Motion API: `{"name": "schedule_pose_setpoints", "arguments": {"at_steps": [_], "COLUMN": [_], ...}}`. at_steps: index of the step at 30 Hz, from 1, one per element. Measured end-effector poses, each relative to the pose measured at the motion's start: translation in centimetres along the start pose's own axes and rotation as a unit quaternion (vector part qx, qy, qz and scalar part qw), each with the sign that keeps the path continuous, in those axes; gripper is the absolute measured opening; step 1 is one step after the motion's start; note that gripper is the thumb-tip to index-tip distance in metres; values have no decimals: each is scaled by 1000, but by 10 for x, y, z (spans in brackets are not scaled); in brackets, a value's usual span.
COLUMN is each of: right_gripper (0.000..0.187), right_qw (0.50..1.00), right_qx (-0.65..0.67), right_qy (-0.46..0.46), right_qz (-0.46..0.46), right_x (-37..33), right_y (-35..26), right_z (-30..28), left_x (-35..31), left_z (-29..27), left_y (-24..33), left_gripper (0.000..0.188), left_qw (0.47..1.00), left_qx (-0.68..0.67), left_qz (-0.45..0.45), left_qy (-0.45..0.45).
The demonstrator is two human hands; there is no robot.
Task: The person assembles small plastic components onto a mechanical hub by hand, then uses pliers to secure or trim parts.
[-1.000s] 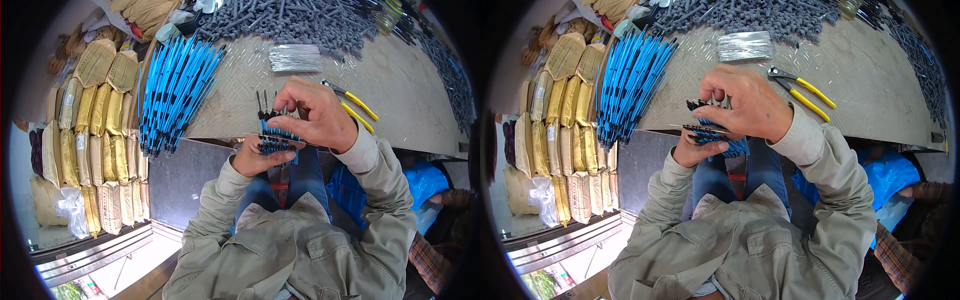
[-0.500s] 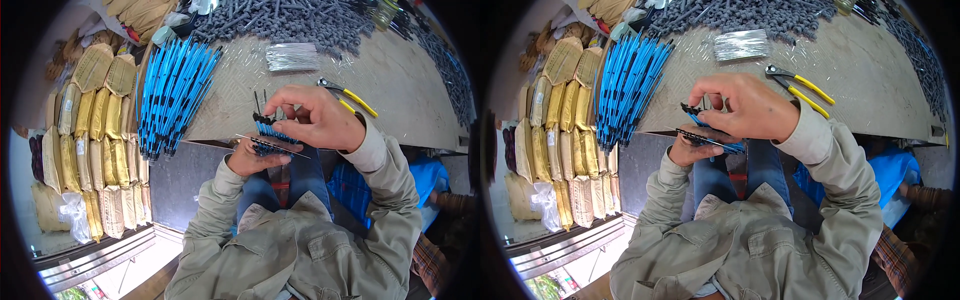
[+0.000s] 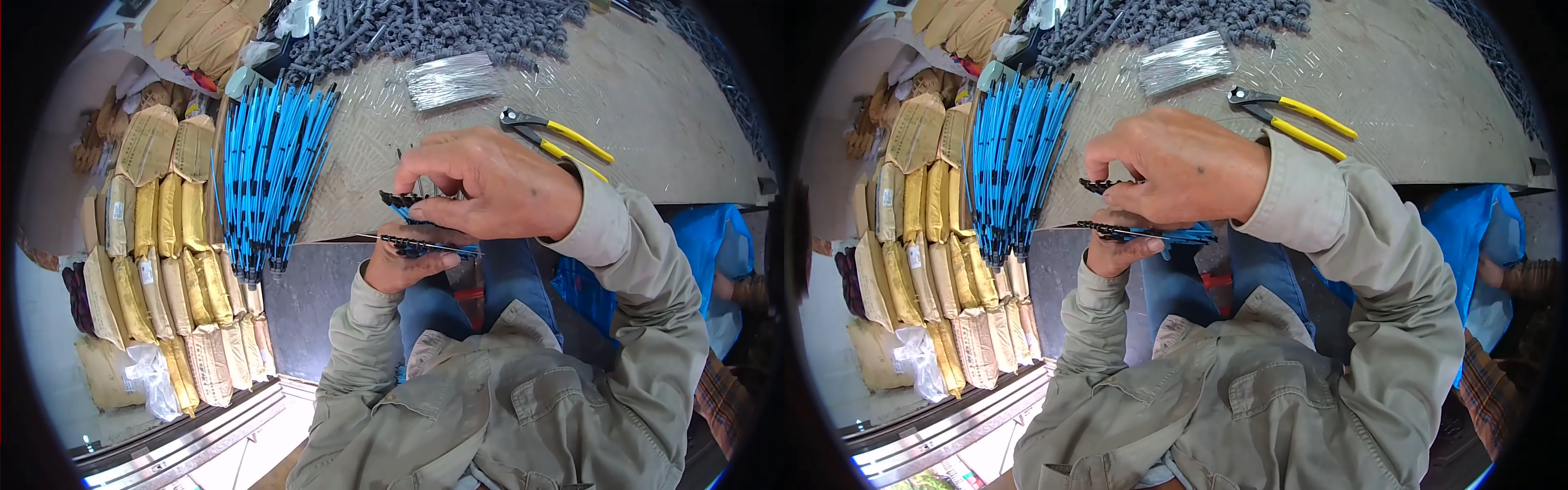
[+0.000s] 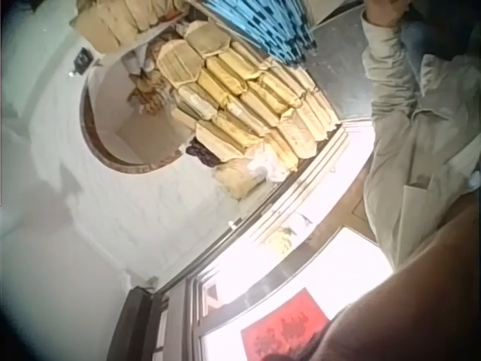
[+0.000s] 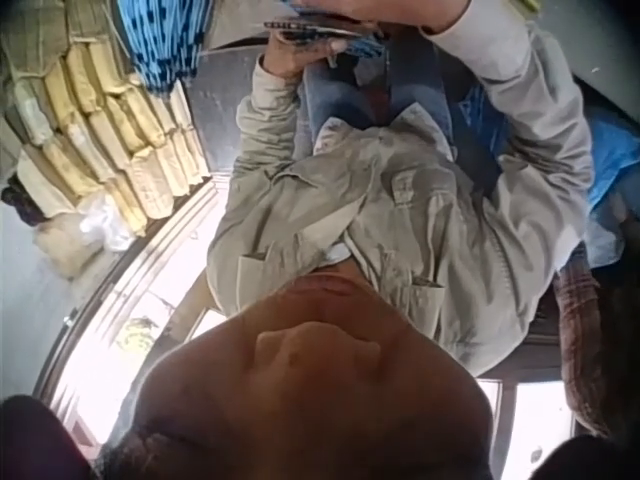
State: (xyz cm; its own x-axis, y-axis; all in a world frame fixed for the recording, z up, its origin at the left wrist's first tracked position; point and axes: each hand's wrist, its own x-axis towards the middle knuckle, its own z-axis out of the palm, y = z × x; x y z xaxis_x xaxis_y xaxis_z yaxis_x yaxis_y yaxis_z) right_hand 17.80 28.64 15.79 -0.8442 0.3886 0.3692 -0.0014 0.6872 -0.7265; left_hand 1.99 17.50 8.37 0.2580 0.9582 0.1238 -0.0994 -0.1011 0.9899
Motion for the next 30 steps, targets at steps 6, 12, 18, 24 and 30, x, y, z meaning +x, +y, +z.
{"name": "schedule_pose_setpoints", "arguments": {"at_steps": [6, 12, 18, 24, 30], "right_gripper": [13, 12, 11, 11, 12], "right_qw": [999, 998, 999, 997, 995], "right_qx": [-15, -66, -26, -12, -17], "right_qy": [24, 13, 6, 57, 91], "right_qz": [-27, -21, -35, -48, -43], "right_x": [-1, -2, -3, -2, -5], "right_y": [2, -4, -6, 5, 6], "right_z": [2, -1, 1, 18, 28], "left_x": [0, -5, -4, -6, -11], "left_z": [3, 0, -2, -1, 3], "left_y": [4, 9, 2, -4, -7], "left_gripper": [26, 25, 23, 22, 24], "left_qw": [999, 996, 996, 999, 996], "left_qx": [23, 58, 80, 41, 21], "left_qz": [-22, -68, 21, 7, -24], "left_qy": [5, 10, -21, 15, 77]}}
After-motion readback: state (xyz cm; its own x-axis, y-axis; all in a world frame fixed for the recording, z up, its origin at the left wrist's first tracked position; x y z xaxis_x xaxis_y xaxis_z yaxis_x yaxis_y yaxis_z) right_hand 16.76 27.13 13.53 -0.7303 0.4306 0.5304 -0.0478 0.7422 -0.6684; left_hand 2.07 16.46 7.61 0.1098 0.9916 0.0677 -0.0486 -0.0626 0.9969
